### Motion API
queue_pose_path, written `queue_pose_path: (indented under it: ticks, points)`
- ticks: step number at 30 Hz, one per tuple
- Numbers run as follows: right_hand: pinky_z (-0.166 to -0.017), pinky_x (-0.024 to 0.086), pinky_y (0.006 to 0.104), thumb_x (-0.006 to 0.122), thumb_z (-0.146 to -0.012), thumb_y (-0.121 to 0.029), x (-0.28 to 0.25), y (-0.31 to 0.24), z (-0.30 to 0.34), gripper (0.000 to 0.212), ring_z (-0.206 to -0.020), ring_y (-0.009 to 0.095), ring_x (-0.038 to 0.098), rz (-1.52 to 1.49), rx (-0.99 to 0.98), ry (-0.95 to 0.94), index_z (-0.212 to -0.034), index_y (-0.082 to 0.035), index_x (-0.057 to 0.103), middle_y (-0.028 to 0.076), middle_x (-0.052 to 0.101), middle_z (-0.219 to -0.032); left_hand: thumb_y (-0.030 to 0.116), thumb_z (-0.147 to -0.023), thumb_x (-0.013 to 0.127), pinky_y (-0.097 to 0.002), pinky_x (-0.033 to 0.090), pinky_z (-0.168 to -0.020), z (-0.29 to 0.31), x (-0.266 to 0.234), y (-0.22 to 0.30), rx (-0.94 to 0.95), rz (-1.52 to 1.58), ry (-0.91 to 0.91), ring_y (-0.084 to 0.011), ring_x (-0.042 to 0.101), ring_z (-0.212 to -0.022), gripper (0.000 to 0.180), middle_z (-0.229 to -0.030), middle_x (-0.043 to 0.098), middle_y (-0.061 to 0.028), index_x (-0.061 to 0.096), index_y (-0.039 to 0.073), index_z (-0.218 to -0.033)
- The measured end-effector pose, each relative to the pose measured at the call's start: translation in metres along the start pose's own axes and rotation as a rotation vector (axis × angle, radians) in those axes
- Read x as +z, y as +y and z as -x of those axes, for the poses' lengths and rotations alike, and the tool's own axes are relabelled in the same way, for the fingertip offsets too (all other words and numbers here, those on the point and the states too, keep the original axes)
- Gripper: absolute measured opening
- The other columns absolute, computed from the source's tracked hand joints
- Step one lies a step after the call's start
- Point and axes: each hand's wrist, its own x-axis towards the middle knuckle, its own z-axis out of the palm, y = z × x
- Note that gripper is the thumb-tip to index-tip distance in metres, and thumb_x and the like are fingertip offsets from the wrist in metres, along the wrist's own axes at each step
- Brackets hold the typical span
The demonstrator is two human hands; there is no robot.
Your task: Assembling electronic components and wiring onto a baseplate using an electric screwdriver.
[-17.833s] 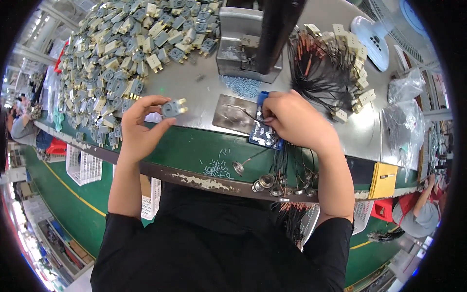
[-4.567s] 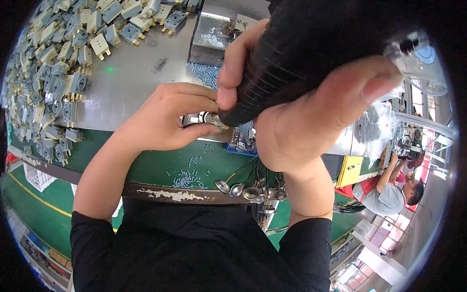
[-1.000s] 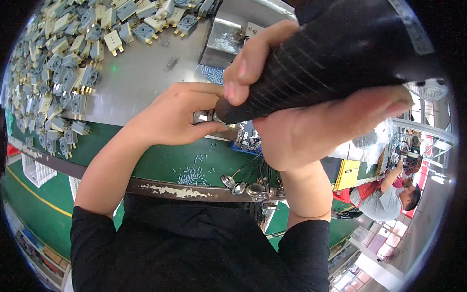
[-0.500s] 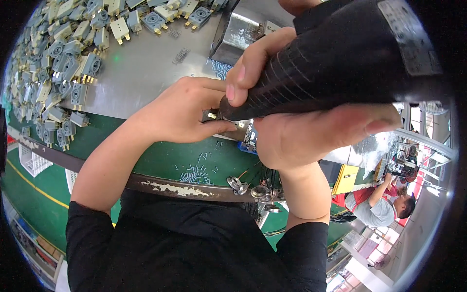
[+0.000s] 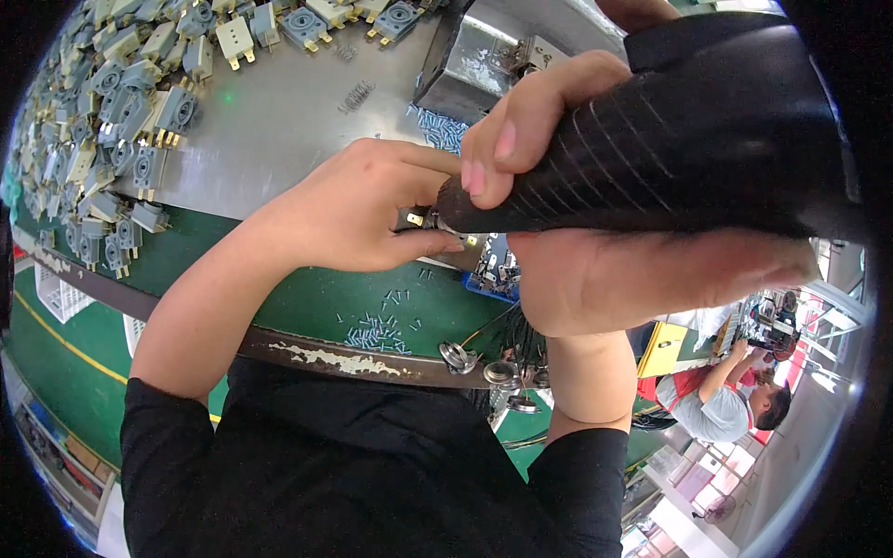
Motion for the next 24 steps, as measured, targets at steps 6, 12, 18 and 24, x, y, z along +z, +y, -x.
queue_pose_path:
  ticks: [6, 12, 18, 24]
  points:
    - [-0.058, 0.055, 0.0307, 0.017, -0.059, -0.112, -0.003, 0.01, -0.013, 0.154, -0.058, 0.02, 0.063, 0.066, -0.097, -0.1, -0.149, 0.011, 0.039, 0.009, 0.063, -0.075, 0.031, -0.083, 0.082, -0.0433, 0.058, -0.082, -0.001, -0.003, 0.002, -0.034, -0.004, -0.053, -0.0319, 0.073, -0.094, 0.032, -0.118, 0.075, -0.0035, 0.077, 0.005, -0.102]
    - [-0.063, 0.048, 0.0354, 0.05, -0.075, -0.099, 0.003, 0.002, 0.008, 0.121, -0.067, 0.018, 0.055, 0.1, 0.029, -0.024, -0.151, -0.005, 0.04, 0.006, 0.055, -0.086, 0.029, -0.083, 0.082, -0.0426, 0.058, -0.083, 0.0, -0.005, 0.006, -0.102, 0.013, -0.082, -0.0315, 0.073, -0.096, 0.032, -0.117, 0.076, -0.0036, 0.077, 0.005, -0.104]
    - [-0.063, 0.048, 0.0359, 0.048, -0.074, -0.1, -0.003, 0.011, 0.01, 0.115, -0.067, 0.017, 0.055, 0.044, -0.027, -0.102, -0.144, -0.008, 0.045, 0.006, 0.056, -0.086, 0.029, -0.083, 0.082, -0.0416, 0.058, -0.085, 0.002, -0.004, 0.005, -0.058, -0.002, -0.042, -0.032, 0.073, -0.098, 0.032, -0.117, 0.076, -0.0042, 0.077, 0.005, -0.104]
    - [-0.062, 0.049, 0.0352, 0.047, -0.075, -0.1, -0.009, 0.013, 0.01, 0.114, -0.067, 0.017, 0.056, 0.053, -0.068, -0.22, -0.142, -0.008, 0.044, 0.006, 0.056, -0.085, 0.029, -0.083, 0.082, -0.042, 0.058, -0.085, -0.001, -0.007, 0.009, -0.091, 0.007, -0.083, -0.0326, 0.072, -0.099, 0.032, -0.117, 0.076, -0.0045, 0.077, 0.004, -0.103]
